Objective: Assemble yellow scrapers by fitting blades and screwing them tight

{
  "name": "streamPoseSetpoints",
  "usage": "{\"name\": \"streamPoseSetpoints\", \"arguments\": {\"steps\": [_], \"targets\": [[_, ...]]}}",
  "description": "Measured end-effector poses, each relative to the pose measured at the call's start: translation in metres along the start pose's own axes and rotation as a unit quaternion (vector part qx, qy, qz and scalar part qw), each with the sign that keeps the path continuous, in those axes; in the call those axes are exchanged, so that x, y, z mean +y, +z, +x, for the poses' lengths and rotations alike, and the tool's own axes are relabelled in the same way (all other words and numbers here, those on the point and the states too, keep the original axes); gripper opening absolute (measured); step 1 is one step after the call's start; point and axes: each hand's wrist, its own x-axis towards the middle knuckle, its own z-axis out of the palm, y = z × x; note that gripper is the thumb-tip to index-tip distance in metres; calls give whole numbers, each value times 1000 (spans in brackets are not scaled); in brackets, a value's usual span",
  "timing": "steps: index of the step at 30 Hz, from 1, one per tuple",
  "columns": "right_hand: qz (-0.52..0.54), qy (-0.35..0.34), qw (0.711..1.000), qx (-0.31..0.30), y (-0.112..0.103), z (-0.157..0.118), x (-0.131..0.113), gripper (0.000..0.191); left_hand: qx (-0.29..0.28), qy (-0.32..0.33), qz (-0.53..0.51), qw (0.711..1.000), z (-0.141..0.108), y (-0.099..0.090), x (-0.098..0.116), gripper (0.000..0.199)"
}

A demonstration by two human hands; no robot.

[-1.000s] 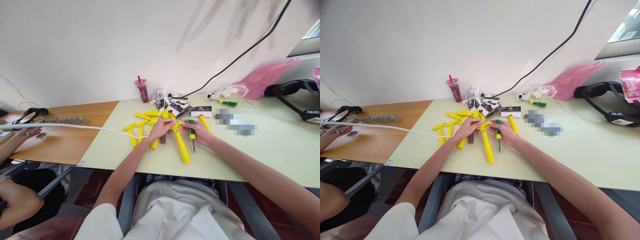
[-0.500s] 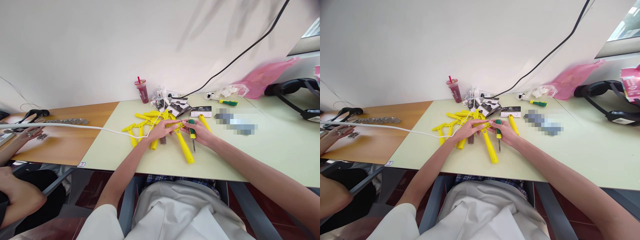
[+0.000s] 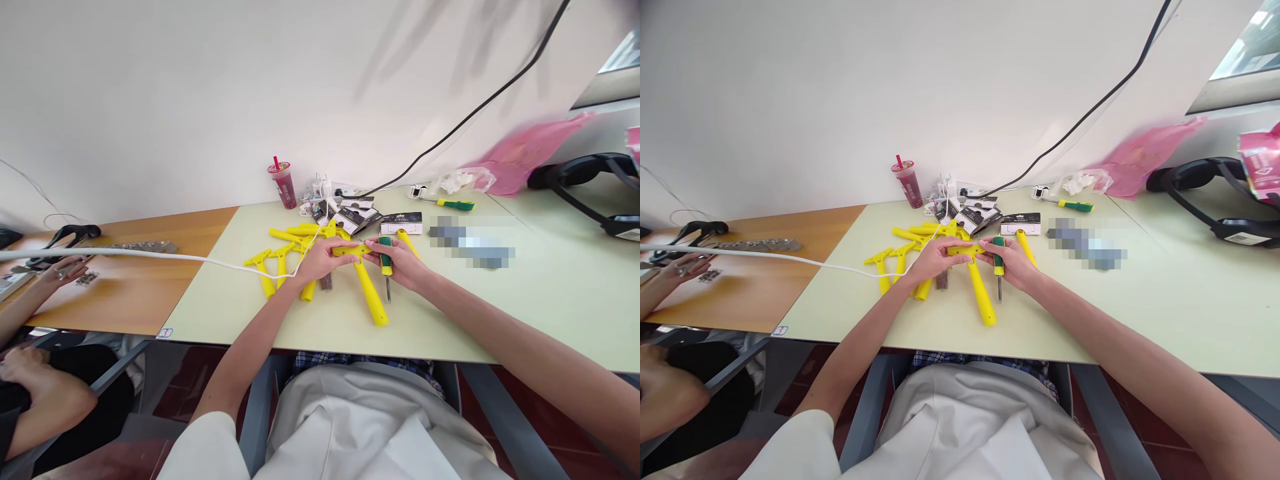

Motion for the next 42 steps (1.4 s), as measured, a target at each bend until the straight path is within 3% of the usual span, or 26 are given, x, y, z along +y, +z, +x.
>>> {"name": "streamPoseSetpoints", "arguments": {"steps": [4,9,15,21,25,27,32,42], "targets": [[-6,-1,1000,-1,1,-1,0,19,14,-14,-8,1000,0,2,-1,54],[-11,-13,1000,-3,2,-2,0,23,38,-91,-107,989,0,5,-2,66],[-32,-47,998,-35,-2,-2,1,28,21,-147,-163,975,-1,0,2,65],[-51,-67,996,-31,-1,-4,1,50,61,-153,-185,969,1,3,6,61],[-76,-45,996,-6,2,-7,-3,59,102,-145,-191,966,3,5,8,58],[-92,-32,995,-9,3,-9,-5,60,117,-137,-194,964,3,5,9,59],[-111,0,990,-85,7,-17,-7,59,128,-119,-184,967,2,4,10,59],[-123,-37,987,-95,15,-26,-11,47,115,-88,-152,978,-3,8,18,54]]}}
